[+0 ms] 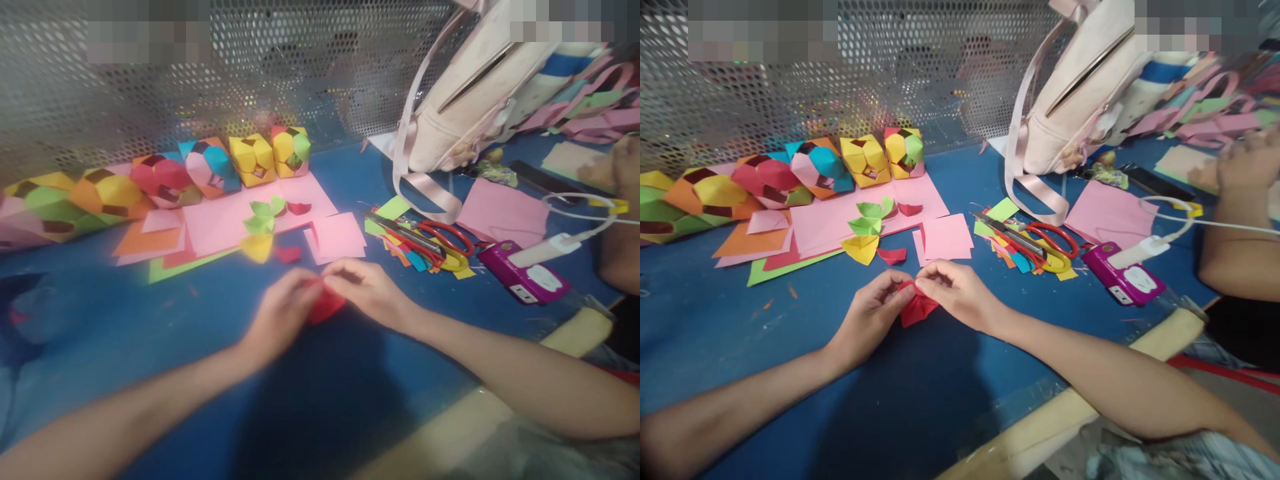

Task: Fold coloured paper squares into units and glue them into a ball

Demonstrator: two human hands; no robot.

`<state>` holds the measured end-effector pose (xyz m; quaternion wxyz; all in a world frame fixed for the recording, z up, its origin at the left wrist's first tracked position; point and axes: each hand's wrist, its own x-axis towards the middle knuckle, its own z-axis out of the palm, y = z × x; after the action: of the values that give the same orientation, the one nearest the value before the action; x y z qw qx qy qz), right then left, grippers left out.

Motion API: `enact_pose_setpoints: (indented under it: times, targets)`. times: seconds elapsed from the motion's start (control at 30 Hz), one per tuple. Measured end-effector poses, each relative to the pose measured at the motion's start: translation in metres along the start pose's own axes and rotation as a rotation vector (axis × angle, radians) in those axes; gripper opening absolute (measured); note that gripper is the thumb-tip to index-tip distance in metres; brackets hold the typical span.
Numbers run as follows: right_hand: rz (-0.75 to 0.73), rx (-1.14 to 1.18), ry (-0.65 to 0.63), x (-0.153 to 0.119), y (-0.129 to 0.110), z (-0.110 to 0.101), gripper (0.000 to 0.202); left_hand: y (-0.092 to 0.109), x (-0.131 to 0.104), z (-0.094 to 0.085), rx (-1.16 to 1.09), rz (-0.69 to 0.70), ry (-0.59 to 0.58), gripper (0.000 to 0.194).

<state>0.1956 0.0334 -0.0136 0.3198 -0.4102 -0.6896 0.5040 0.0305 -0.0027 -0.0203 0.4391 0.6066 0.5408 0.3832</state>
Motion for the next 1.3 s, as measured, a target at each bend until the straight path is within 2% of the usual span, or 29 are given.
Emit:
enact_pose_setpoints:
  times: [0.37,0.53,0.7,1.3]
  targets:
    - [-0.117,-0.209,0.016,-0.0023,0.0064,0.0002,0.011,-0.0030,0.0010,0.0000,-0.184,-0.124,0.009,0.008]
    - [-0.126,-0.214,0.018,-0.0029,0.0061,0.0002,0.010,-0.0064,0.0010,-0.0007,-0.261,-0.146,0.016,0.012]
    - [-0.108,-0.211,0.023,-0.0028,0.0059,0.0011,0.009,-0.0050,0.0011,-0.0012,-0.209,-0.140,0.018,0.011]
    - [-0.205,-0.233,0.109,-0.0037,0.0096,0.0050,0.011,-0.0051,-0.0002,-0.0004,-0.144,-0.105,0.011,0.010]
